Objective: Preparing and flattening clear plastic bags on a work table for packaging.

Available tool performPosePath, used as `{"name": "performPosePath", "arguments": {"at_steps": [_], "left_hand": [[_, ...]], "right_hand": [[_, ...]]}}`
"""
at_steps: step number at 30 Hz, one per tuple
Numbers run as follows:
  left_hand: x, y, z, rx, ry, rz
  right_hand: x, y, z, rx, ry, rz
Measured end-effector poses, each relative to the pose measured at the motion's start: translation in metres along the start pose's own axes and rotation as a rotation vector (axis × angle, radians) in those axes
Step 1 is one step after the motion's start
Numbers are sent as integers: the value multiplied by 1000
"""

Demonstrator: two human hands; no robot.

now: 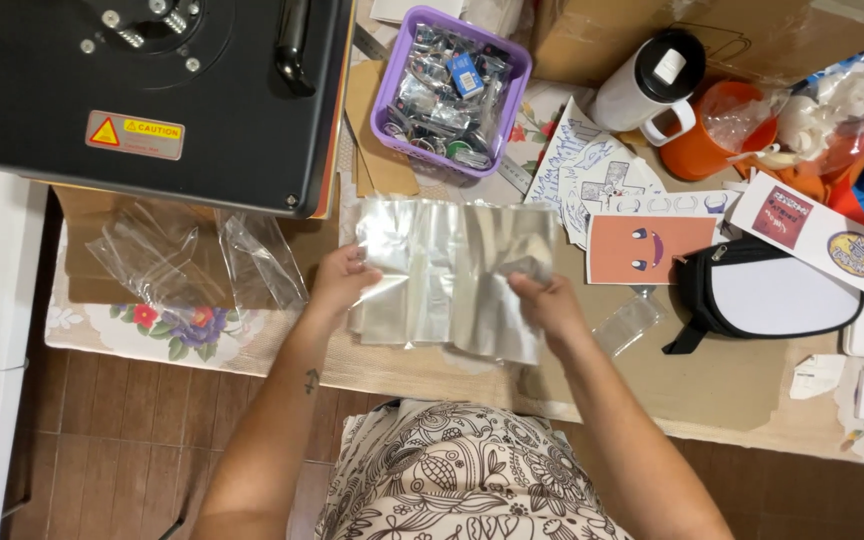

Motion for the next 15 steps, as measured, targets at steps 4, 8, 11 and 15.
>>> {"name": "performPosePath", "arguments": {"at_steps": [4, 8, 11, 15], "left_hand": [[6, 22, 35, 113, -72, 45], [2, 29, 56, 174, -76, 93], [9, 41, 72, 21, -67, 76], [4, 37, 66, 46, 231, -44]], "right_hand": [[24, 20, -10, -63, 44, 9], [24, 46, -33, -67, -28, -30], [24, 48, -37, -103, -160, -101], [14, 3, 28, 514, -575, -423]]}}
Point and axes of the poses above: each hand's wrist, its own y-axis towards the middle knuckle, its own x-axis out of the back of the hand, z = x × y, the point moved 8 cm from there along y, towards the middle knuckle, and after that the axes turned 7 degrees about -x, right-handed, at the moved point
